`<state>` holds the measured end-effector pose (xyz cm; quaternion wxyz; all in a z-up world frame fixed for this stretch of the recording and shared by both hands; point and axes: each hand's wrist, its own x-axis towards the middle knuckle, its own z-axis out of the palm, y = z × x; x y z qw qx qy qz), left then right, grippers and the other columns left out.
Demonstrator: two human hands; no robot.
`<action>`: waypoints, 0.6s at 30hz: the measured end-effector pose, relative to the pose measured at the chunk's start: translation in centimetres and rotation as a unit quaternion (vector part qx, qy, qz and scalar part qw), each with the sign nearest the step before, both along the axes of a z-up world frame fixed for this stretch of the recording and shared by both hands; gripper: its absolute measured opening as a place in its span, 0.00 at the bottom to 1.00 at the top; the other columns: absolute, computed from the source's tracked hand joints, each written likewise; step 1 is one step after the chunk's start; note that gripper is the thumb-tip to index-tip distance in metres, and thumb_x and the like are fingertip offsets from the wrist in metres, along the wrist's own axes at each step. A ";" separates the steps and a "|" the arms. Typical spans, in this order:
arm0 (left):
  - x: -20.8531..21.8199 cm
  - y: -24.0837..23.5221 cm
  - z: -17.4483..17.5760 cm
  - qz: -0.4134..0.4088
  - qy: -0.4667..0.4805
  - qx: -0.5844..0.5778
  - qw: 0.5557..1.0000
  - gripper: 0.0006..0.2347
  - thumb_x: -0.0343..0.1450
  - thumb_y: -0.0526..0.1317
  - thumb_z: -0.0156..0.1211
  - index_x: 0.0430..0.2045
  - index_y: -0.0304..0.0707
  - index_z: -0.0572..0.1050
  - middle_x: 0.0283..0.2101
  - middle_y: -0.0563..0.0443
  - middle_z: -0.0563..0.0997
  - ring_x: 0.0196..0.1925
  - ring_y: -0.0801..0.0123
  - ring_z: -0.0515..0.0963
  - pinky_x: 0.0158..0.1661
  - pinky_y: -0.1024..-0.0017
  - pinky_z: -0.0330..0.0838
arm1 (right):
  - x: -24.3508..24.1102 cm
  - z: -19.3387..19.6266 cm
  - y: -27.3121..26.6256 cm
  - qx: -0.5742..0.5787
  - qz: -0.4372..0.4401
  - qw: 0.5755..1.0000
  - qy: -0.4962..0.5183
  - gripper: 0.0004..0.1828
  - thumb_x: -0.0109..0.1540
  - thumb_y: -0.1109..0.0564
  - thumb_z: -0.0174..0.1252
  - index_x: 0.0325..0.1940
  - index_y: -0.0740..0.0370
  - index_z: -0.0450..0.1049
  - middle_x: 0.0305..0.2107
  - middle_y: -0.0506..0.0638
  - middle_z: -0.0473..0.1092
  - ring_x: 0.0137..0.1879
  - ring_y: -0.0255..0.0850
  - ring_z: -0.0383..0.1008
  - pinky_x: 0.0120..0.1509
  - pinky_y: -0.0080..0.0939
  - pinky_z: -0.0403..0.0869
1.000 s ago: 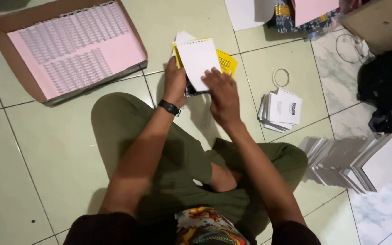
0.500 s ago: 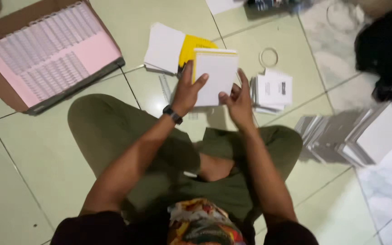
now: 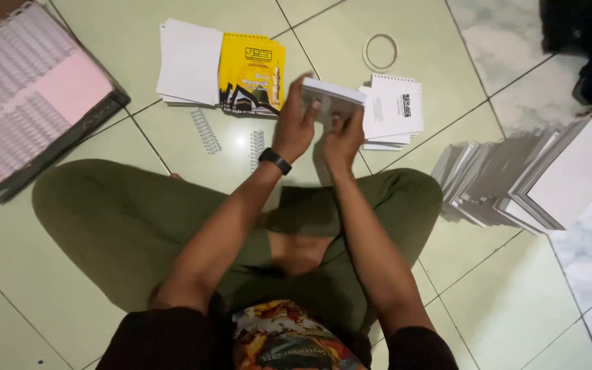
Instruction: The person sits on the floor and assembles spiral notebooks by hand. They insert spiral bindings into the holes of paper stacks, then place yellow covers onto the bound stacks. The person handles the notebooks and bindings directly without using tools.
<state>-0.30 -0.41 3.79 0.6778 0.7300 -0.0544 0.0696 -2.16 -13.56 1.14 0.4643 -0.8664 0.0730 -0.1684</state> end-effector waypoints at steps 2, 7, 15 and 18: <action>0.1 0.5 -0.4 -0.008 0.014 -0.003 1.000 0.22 0.79 0.34 0.48 0.69 0.32 0.54 0.66 0.23 0.67 0.71 0.33 0.63 0.71 0.44 0.55 | -0.1 1.3 1.4 0.015 0.001 0.999 0.043 0.09 0.68 0.67 0.53 0.52 0.69 0.66 0.42 0.71 0.74 0.54 0.72 0.75 0.54 0.68 0.72; 0.7 0.2 -4.2 0.005 -0.014 0.037 0.999 0.23 0.77 0.28 0.51 0.69 0.26 0.54 0.67 0.24 0.65 0.72 0.33 0.61 0.72 0.44 0.53 | 0.7 -0.3 1.7 0.037 -0.006 0.993 0.116 0.09 0.69 0.61 0.52 0.52 0.67 0.65 0.44 0.72 0.74 0.57 0.74 0.73 0.56 0.69 0.71; 0.6 -0.2 -6.6 0.017 0.005 0.028 0.999 0.19 0.78 0.30 0.48 0.66 0.35 0.60 0.61 0.35 0.70 0.68 0.39 0.68 0.70 0.47 0.57 | 0.2 -0.5 1.8 0.049 0.001 0.993 0.105 0.13 0.68 0.64 0.51 0.57 0.65 0.62 0.49 0.69 0.73 0.61 0.67 0.73 0.63 0.65 0.71; 0.2 -0.4 -5.4 0.023 0.005 0.033 0.999 0.17 0.78 0.31 0.48 0.63 0.34 0.61 0.57 0.35 0.71 0.65 0.39 0.70 0.67 0.47 0.58 | 0.0 -2.1 1.5 0.046 0.007 0.994 0.101 0.10 0.68 0.65 0.49 0.54 0.67 0.63 0.48 0.71 0.73 0.61 0.70 0.72 0.61 0.66 0.71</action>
